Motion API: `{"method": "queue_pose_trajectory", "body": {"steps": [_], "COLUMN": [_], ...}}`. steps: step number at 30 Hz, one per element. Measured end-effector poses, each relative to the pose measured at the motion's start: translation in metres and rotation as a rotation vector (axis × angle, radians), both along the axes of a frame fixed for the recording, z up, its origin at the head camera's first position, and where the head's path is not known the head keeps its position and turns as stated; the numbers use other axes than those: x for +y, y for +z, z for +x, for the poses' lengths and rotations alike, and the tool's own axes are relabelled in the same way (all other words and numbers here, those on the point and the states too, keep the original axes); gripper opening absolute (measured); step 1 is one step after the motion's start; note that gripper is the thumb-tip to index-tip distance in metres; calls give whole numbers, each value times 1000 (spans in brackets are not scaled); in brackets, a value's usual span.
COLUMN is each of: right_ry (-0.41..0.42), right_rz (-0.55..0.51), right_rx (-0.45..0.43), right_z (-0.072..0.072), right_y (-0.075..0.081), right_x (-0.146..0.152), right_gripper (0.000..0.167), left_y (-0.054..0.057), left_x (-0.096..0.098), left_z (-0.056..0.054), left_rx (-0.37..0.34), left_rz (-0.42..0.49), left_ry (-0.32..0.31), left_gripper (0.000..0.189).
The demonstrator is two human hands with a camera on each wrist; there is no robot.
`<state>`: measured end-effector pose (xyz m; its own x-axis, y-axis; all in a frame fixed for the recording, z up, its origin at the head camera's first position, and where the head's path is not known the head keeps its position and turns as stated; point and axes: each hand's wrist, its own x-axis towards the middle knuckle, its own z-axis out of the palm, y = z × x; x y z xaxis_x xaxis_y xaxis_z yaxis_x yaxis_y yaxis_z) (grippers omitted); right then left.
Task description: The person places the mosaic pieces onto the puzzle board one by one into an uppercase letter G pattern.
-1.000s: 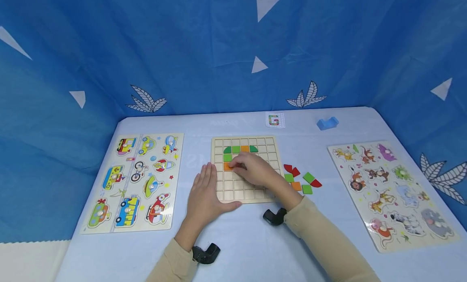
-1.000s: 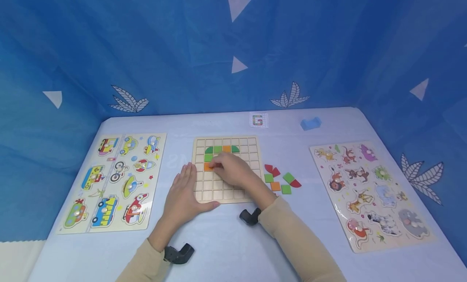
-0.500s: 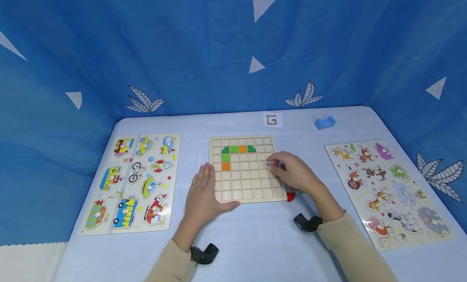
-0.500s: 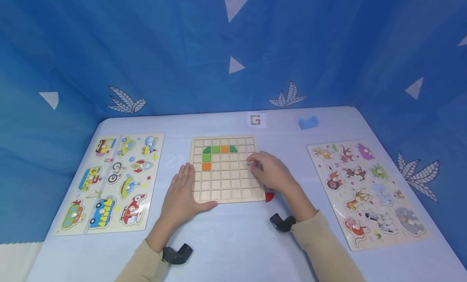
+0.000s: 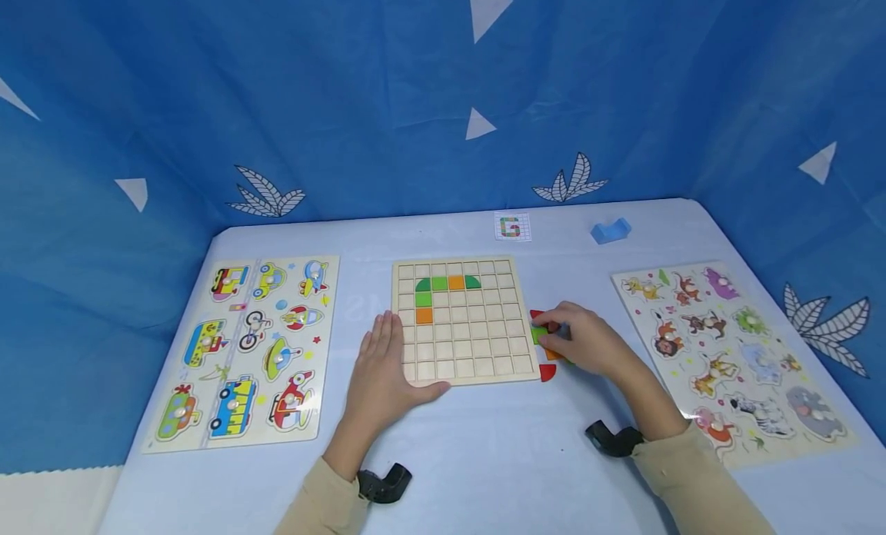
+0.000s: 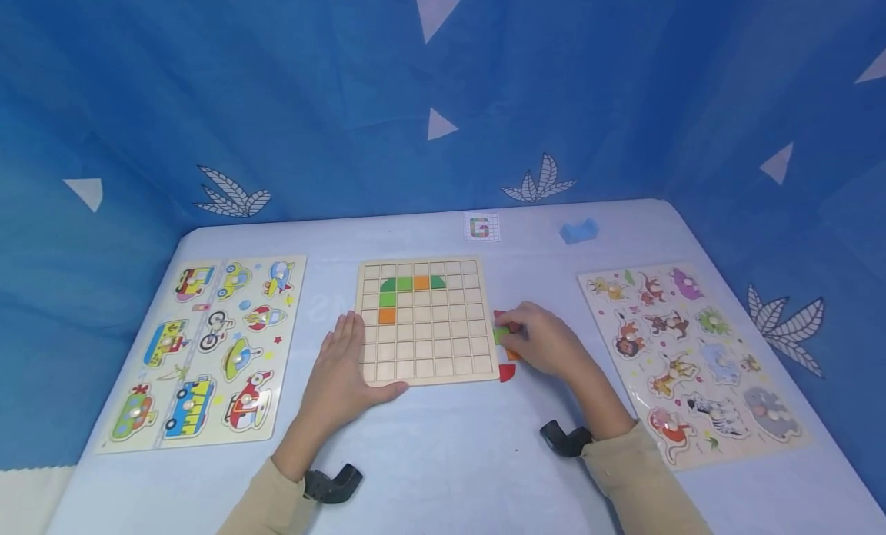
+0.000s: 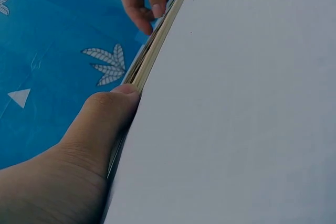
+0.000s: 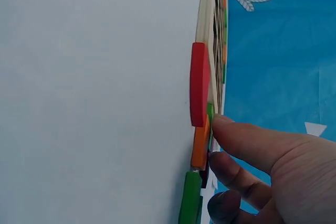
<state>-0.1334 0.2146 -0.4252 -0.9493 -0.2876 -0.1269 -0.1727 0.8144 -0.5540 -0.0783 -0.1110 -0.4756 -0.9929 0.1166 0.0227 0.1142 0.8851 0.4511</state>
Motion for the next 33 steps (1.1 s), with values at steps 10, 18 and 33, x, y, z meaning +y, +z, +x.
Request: {"method": "queue_pose_trajectory", "body": {"steps": [10,18,33], "right_ry": [-2,1,6], "right_rz": [-15,-37,-133], "right_rx": [-19,-40,-23], "right_z": [-3,-3,-17], "right_y": [-2,-2,3], "right_x": [0,3,-8], "right_gripper": [22,18,16], "left_y": [3,4,2], "left_x": [0,1,1], "left_z": [-1,-1,0], "left_rx": [11,8,7], "left_rz": [2,14,10], "left_ry": [8,7,9], "left_gripper": [135,135,136]}}
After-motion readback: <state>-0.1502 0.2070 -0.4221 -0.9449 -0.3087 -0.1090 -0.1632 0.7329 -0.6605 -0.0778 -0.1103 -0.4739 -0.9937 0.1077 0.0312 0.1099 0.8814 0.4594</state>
